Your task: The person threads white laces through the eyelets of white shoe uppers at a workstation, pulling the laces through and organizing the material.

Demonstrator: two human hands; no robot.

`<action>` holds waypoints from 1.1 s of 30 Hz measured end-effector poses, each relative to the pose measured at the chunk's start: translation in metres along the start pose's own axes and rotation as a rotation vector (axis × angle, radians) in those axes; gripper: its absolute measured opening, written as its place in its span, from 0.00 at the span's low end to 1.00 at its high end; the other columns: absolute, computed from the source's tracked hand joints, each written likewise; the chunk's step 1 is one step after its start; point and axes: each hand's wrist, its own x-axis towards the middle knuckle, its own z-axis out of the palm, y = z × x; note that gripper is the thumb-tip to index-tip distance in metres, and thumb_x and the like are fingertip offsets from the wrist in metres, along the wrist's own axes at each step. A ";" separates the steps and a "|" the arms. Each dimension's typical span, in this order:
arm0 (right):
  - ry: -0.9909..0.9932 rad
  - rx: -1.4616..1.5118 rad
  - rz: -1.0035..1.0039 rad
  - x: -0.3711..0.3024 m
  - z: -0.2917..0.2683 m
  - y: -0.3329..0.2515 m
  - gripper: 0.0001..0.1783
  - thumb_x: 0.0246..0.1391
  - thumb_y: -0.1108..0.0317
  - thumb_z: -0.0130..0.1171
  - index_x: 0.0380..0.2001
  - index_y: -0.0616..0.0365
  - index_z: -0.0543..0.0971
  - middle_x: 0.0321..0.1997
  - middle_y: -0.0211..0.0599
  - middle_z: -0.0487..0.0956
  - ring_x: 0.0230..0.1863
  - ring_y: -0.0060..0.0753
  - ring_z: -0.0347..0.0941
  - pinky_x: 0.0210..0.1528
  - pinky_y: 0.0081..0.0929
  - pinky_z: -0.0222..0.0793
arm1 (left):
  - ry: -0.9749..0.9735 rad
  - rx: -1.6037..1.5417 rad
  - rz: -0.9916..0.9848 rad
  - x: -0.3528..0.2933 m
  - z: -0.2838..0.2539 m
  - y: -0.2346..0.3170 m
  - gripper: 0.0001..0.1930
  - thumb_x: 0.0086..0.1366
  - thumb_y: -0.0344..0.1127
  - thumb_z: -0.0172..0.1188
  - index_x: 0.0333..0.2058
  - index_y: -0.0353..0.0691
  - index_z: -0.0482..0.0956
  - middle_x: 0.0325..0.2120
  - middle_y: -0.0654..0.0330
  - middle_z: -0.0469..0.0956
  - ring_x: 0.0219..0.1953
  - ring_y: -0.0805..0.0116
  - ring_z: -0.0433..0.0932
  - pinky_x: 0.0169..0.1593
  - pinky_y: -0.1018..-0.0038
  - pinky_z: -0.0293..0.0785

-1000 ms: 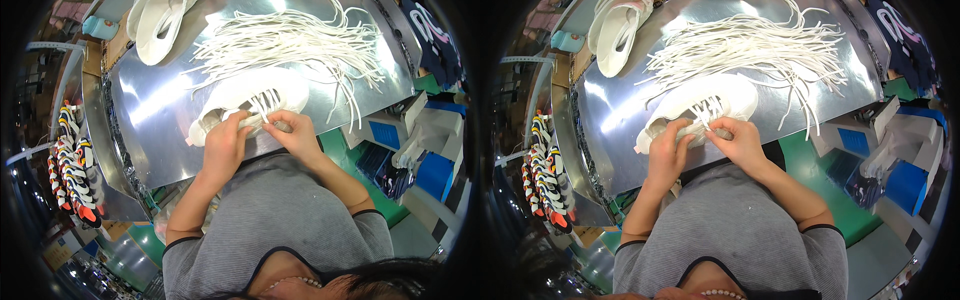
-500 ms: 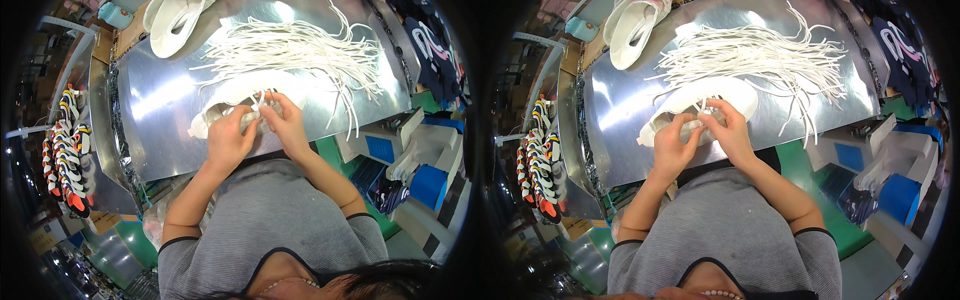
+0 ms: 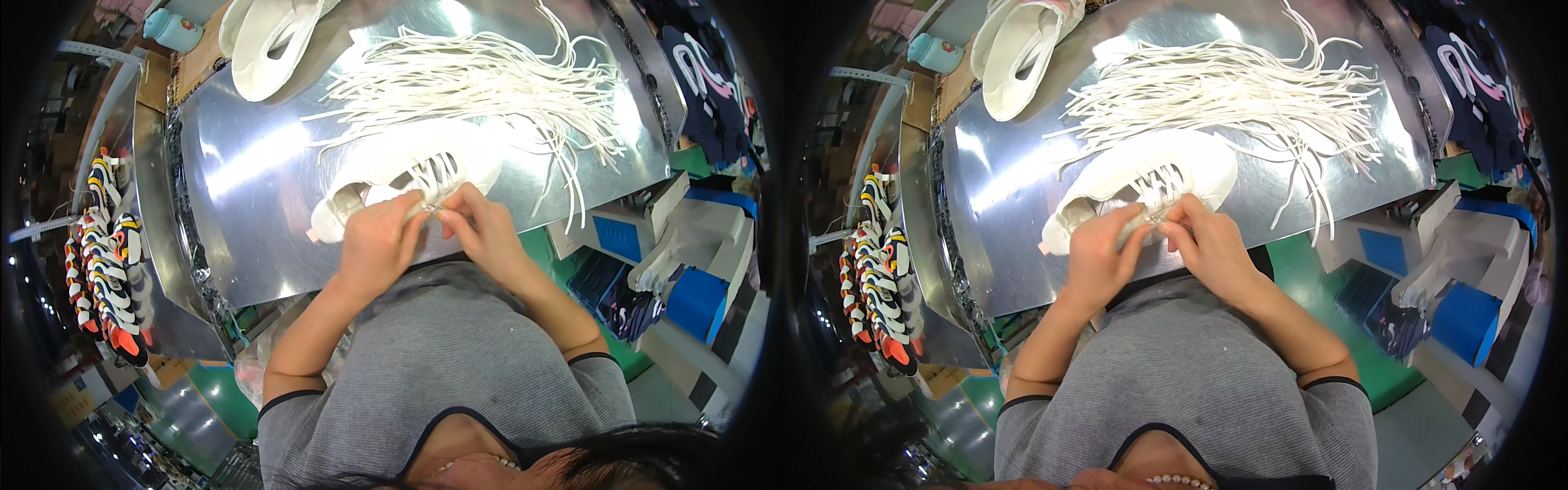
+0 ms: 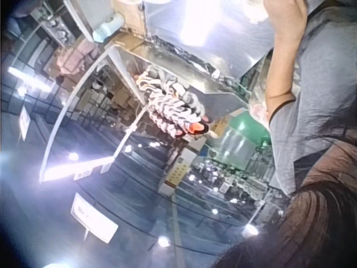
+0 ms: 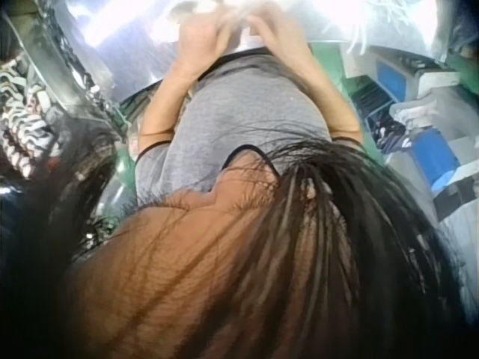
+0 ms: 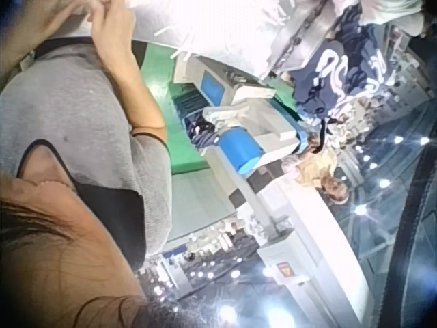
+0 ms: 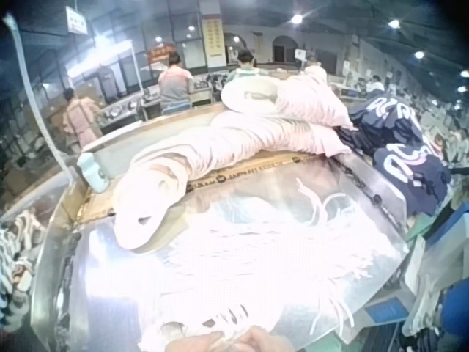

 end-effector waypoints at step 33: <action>-0.286 -0.407 -0.704 0.043 -0.055 0.022 0.10 0.48 0.73 0.64 0.36 0.54 0.77 0.31 0.34 0.76 0.29 0.38 0.75 0.30 0.33 0.70 | -0.326 0.079 -0.017 -0.006 -0.031 -0.015 0.21 0.61 0.40 0.70 0.49 0.36 0.76 0.28 0.49 0.81 0.29 0.58 0.81 0.33 0.66 0.74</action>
